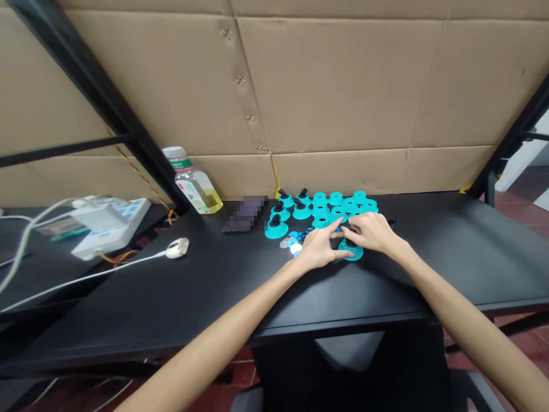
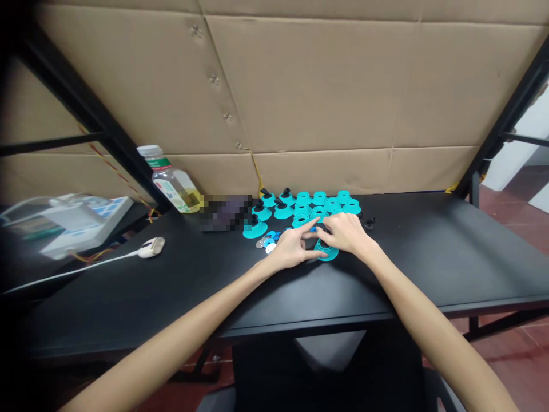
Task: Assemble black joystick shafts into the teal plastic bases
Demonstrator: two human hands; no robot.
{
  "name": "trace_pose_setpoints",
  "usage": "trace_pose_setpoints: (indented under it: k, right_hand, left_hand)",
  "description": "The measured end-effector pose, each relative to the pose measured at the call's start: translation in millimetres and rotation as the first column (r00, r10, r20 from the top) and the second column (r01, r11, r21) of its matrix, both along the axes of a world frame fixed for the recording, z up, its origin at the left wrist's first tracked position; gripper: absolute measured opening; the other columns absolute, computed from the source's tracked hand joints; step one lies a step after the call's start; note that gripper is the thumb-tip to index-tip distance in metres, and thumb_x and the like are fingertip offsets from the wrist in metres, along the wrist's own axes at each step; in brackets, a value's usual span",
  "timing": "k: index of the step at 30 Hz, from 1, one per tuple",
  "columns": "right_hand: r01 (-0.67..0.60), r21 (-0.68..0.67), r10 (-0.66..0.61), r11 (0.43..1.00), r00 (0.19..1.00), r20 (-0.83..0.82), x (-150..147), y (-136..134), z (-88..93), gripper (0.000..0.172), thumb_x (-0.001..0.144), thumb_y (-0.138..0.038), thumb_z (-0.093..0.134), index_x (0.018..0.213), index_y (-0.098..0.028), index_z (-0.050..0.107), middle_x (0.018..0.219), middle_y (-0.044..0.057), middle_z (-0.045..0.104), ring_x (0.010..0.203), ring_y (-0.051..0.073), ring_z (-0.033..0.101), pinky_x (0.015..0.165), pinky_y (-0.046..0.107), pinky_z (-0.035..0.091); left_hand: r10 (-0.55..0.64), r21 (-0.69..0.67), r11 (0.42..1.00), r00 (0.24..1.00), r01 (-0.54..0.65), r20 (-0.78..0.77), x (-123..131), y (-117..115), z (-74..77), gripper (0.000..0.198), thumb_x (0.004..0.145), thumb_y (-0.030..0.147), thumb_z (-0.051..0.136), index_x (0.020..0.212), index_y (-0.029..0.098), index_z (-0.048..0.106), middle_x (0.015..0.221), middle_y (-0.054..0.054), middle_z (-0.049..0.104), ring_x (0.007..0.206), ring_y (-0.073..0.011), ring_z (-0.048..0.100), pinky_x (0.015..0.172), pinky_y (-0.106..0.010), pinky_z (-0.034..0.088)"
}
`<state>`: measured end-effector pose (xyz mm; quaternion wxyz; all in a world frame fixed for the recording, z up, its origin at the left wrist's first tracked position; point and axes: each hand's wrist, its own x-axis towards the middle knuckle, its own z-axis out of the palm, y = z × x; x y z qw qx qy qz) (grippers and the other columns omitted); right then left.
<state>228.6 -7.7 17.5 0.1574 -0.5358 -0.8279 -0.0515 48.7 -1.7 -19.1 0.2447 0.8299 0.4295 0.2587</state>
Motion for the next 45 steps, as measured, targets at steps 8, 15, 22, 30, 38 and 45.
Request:
trace_pose_setpoints:
  k: [8, 15, 22, 30, 38, 45]
  right_hand:
    - [-0.087, -0.027, 0.085, 0.996, 0.995, -0.053, 5.7, -2.3, 3.9, 0.032, 0.082, -0.037, 0.047, 0.057, -0.017, 0.048, 0.054, 0.0, 0.048, 0.051, 0.009, 0.031, 0.053, 0.026, 0.016]
    - [-0.068, -0.105, 0.055, 0.992, 0.991, -0.122, 9.0, 0.0, 1.9, 0.042, 0.079, -0.04, 0.047, 0.048, -0.018, 0.029, 0.045, -0.004, 0.029, 0.049, 0.008, 0.02, 0.052, 0.027, 0.015]
    - [-0.073, -0.103, 0.06, 0.992, 0.99, -0.131, 12.4, -0.3, 2.9, 0.063, 0.084, -0.059, 0.044, 0.041, -0.018, 0.027, 0.042, -0.004, 0.024, 0.048, 0.008, 0.016, 0.052, 0.028, 0.014]
    - [-0.214, -0.086, 0.177, 0.973, 0.934, -0.31, 23.1, -3.6, 10.0, 0.023, 0.08, -0.038, 0.059, 0.078, -0.017, 0.065, 0.062, 0.0, 0.06, 0.055, 0.01, 0.045, 0.056, 0.023, 0.028]
    - [-0.341, -0.158, 0.26, 0.927, 0.886, -0.384, 17.6, -3.0, 5.0, 0.014, 0.075, -0.021, 0.057, 0.085, -0.015, 0.065, 0.066, -0.001, 0.056, 0.056, 0.009, 0.043, 0.055, 0.023, 0.028]
    - [-0.358, -0.158, 0.275, 0.92, 0.88, -0.388, 13.8, -7.2, 7.5, 0.01, 0.077, -0.021, 0.056, 0.082, -0.014, 0.062, 0.056, -0.005, 0.048, 0.051, 0.007, 0.039, 0.052, 0.022, 0.026]
  left_hand:
    - [-0.01, -0.033, 0.999, 1.0, 0.011, 0.01, -0.7, -2.0, 2.2, 0.101, 0.065, 0.058, 0.075, 0.148, 0.021, 0.03, 0.113, -0.005, 0.07, 0.102, -0.0291, 0.066, 0.081, -0.034, 0.047]
    - [-0.003, -0.016, 1.0, 1.0, 0.003, -0.01, 0.4, -5.3, 7.0, 0.093, 0.066, 0.055, 0.075, 0.144, 0.02, 0.038, 0.111, -0.007, 0.071, 0.095, -0.0284, 0.068, 0.079, -0.033, 0.048]
    - [-0.008, -0.005, 1.0, 1.0, 0.008, 0.003, 0.1, -4.6, 4.8, 0.093, 0.067, 0.054, 0.075, 0.145, 0.021, 0.037, 0.115, -0.007, 0.069, 0.087, -0.0256, 0.069, 0.077, -0.033, 0.05]
    - [0.0, -0.003, 1.0, 1.0, 0.0, -0.003, 0.2, -6.7, 5.8, 0.093, 0.068, 0.055, 0.074, 0.146, 0.021, 0.035, 0.119, -0.007, 0.067, 0.087, -0.0242, 0.068, 0.078, -0.034, 0.05]
    - [-0.01, -0.005, 1.0, 0.999, 0.009, -0.032, -0.3, -5.6, 5.1, 0.092, 0.07, 0.055, 0.072, 0.147, 0.024, 0.032, 0.118, -0.007, 0.067, 0.078, -0.0227, 0.069, 0.073, -0.03, 0.048]
    - [-0.023, -0.112, 0.993, 1.0, 0.025, 0.021, 0.5, -6.1, 8.9, 0.093, 0.069, 0.053, 0.073, 0.147, 0.024, 0.033, 0.115, -0.008, 0.069, 0.05, -0.0161, 0.063, 0.064, -0.029, 0.048]
